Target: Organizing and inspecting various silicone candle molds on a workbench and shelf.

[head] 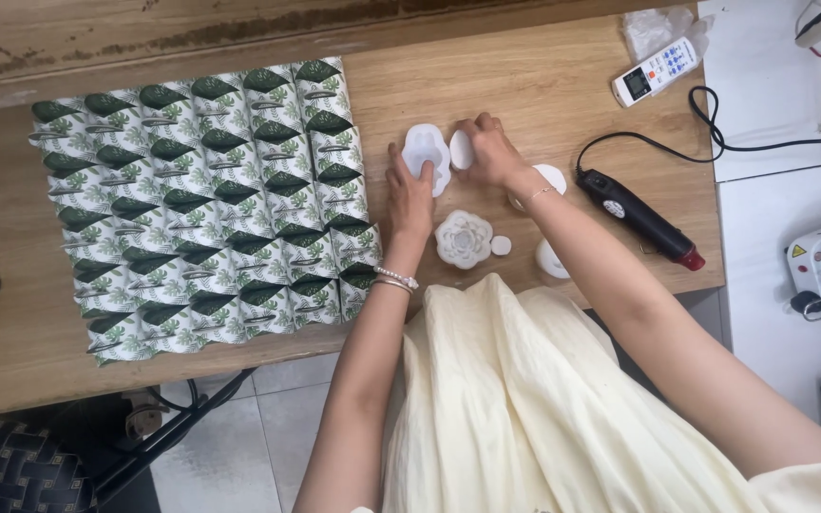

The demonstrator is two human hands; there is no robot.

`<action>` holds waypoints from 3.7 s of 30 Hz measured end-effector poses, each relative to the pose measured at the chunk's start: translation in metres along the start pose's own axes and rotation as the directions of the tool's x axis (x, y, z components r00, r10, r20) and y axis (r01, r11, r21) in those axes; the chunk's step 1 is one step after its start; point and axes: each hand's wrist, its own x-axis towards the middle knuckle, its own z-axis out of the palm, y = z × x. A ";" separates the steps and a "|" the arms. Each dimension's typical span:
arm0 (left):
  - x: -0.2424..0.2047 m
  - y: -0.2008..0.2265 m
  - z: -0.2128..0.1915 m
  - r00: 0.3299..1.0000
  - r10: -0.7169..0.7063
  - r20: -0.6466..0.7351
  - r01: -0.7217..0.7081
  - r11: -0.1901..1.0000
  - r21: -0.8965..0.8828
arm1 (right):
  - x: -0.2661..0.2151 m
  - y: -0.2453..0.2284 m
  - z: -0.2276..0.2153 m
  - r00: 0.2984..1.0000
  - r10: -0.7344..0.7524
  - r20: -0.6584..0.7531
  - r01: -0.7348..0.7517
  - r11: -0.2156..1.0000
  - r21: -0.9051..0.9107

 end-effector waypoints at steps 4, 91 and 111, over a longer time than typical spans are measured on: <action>0.006 -0.005 0.006 1.000 0.022 -0.021 -0.023 0.999 -0.036 | 0.014 0.010 0.000 0.998 0.024 -0.051 -0.022 0.999 0.045; -0.080 0.034 0.017 0.962 0.126 0.242 -0.074 0.974 -0.215 | -0.138 0.022 0.045 1.000 -0.025 -0.019 0.028 0.977 0.211; -0.019 0.012 -0.015 0.989 -0.079 0.126 0.106 0.969 -0.223 | -0.007 0.022 0.044 0.965 -0.068 -0.253 0.121 0.973 0.199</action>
